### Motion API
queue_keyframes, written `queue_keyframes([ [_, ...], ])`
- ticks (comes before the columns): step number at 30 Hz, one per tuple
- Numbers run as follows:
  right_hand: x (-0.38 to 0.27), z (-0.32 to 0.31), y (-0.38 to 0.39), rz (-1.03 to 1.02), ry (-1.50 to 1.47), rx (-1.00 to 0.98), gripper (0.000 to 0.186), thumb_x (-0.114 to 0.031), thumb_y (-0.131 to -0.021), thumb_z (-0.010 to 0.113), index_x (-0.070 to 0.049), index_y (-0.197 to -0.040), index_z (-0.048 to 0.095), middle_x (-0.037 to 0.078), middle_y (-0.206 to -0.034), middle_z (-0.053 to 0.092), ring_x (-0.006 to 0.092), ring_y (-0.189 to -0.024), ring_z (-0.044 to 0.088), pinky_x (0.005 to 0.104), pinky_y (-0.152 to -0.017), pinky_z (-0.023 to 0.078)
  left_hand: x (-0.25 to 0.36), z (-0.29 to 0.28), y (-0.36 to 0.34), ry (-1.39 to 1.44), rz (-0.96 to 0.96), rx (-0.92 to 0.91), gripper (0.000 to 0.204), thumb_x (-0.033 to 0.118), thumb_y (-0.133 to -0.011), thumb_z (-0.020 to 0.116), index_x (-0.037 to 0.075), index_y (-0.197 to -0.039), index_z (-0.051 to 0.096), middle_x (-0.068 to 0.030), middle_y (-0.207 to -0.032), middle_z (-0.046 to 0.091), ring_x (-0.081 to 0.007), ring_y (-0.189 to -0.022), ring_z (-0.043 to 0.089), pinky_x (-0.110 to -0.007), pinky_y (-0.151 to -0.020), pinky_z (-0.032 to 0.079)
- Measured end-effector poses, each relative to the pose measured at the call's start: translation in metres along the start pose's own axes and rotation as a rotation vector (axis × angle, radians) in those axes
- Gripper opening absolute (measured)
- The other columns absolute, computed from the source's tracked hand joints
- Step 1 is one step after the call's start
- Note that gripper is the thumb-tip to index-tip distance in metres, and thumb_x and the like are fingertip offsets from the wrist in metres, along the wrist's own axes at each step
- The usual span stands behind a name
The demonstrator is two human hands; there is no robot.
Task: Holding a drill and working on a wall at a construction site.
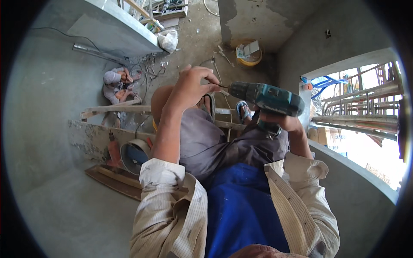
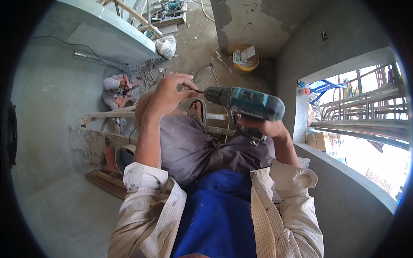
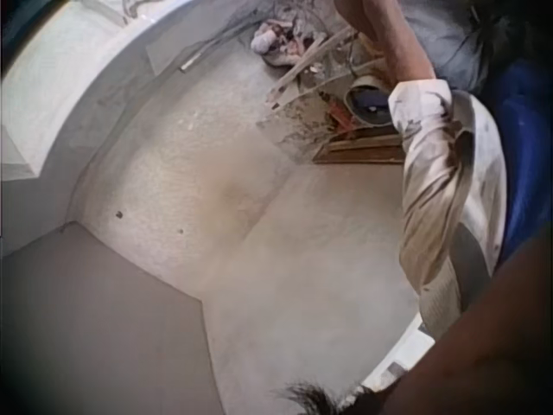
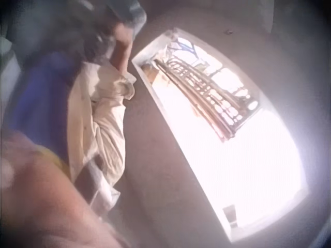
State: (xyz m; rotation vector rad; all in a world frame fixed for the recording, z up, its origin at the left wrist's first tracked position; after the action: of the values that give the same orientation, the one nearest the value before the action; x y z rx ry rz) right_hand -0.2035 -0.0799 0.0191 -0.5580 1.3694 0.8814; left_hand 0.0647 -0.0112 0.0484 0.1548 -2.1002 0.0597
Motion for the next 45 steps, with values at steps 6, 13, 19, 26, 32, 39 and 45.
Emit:
queue_keyframes([
  [6,0.003,0.003,-0.033,0.219,0.305,-0.107,0.035,-0.005,-0.072,0.077,-0.003,-0.106,0.068,0.005,-0.087,0.071,0.0136,-0.073,0.066,0.0280,-0.066,0.054,-0.014,0.025,0.007,-0.518,-0.037,-0.214,0.055,0.003,-0.084,0.065,0.023,-0.133,0.052,-0.0053,-0.111,0.071,-0.0241,-0.104,0.066,-0.056,-0.111,0.020],
  [13,0.082,0.026,-0.081,0.379,0.828,-0.422,0.034,-0.012,-0.066,0.076,-0.003,-0.099,0.070,0.014,-0.087,0.072,0.0268,-0.072,0.071,0.0377,-0.063,0.056,-0.021,0.013,-0.010,-0.369,0.012,0.010,0.058,0.001,-0.086,0.059,0.019,-0.139,0.046,-0.0069,-0.115,0.069,-0.0288,-0.104,0.065,-0.044,-0.099,0.042],
  [19,0.127,0.056,-0.083,0.565,1.193,-0.574,0.033,-0.014,-0.066,0.069,-0.006,-0.097,0.074,0.017,-0.094,0.072,0.0335,-0.087,0.071,0.0430,-0.072,0.056,-0.026,0.013,-0.012,-0.306,-0.052,-0.002,0.051,0.010,-0.088,0.063,0.017,-0.136,0.049,-0.0085,-0.112,0.070,-0.0303,-0.102,0.066,-0.041,-0.095,0.047],
  [26,0.147,0.068,-0.072,0.581,1.303,-0.659,0.032,-0.018,-0.069,0.065,-0.004,-0.097,0.073,0.017,-0.099,0.072,0.0330,-0.095,0.070,0.0438,-0.077,0.055,-0.026,0.015,-0.013,-0.371,-0.036,-0.023,0.045,0.021,-0.091,0.062,0.017,-0.135,0.051,-0.0086,-0.111,0.070,-0.0294,-0.105,0.065,-0.046,-0.099,0.041],
  [32,0.153,0.075,-0.071,0.562,1.309,-0.721,0.031,-0.019,-0.071,0.064,-0.004,-0.096,0.073,0.017,-0.099,0.072,0.0337,-0.094,0.070,0.0439,-0.076,0.055,-0.028,0.021,-0.014,-0.401,-0.026,-0.067,0.045,0.026,-0.092,0.063,0.017,-0.134,0.052,-0.0108,-0.113,0.069,-0.0306,-0.107,0.065,-0.048,-0.100,0.040],
  [39,0.168,0.076,-0.075,0.561,1.315,-0.737,0.032,-0.018,-0.069,0.066,-0.005,-0.097,0.074,0.016,-0.102,0.072,0.0328,-0.096,0.070,0.0439,-0.075,0.055,-0.022,0.030,-0.006,-0.433,-0.057,-0.155,0.046,0.028,-0.092,0.063,0.016,-0.135,0.053,-0.0133,-0.115,0.069,-0.0326,-0.107,0.064,-0.046,-0.104,0.035],
  [45,0.170,0.079,-0.082,0.588,1.278,-0.775,0.035,-0.015,-0.066,0.068,-0.006,-0.099,0.074,0.015,-0.103,0.072,0.0319,-0.097,0.070,0.0426,-0.075,0.055,-0.018,0.033,0.000,-0.464,-0.035,-0.184,0.045,0.029,-0.091,0.063,0.012,-0.132,0.054,-0.0160,-0.110,0.069,-0.0320,-0.104,0.065,-0.045,-0.102,0.037],
])
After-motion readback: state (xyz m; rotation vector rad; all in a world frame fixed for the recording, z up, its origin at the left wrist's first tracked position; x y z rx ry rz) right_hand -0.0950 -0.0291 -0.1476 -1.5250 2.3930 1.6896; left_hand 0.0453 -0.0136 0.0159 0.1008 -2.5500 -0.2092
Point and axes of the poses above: each hand's wrist, its own y-axis away from the middle knuckle, its own z-axis out of the palm, x = y × z, the point moved 4 cm from there along -y, towards the middle knuckle
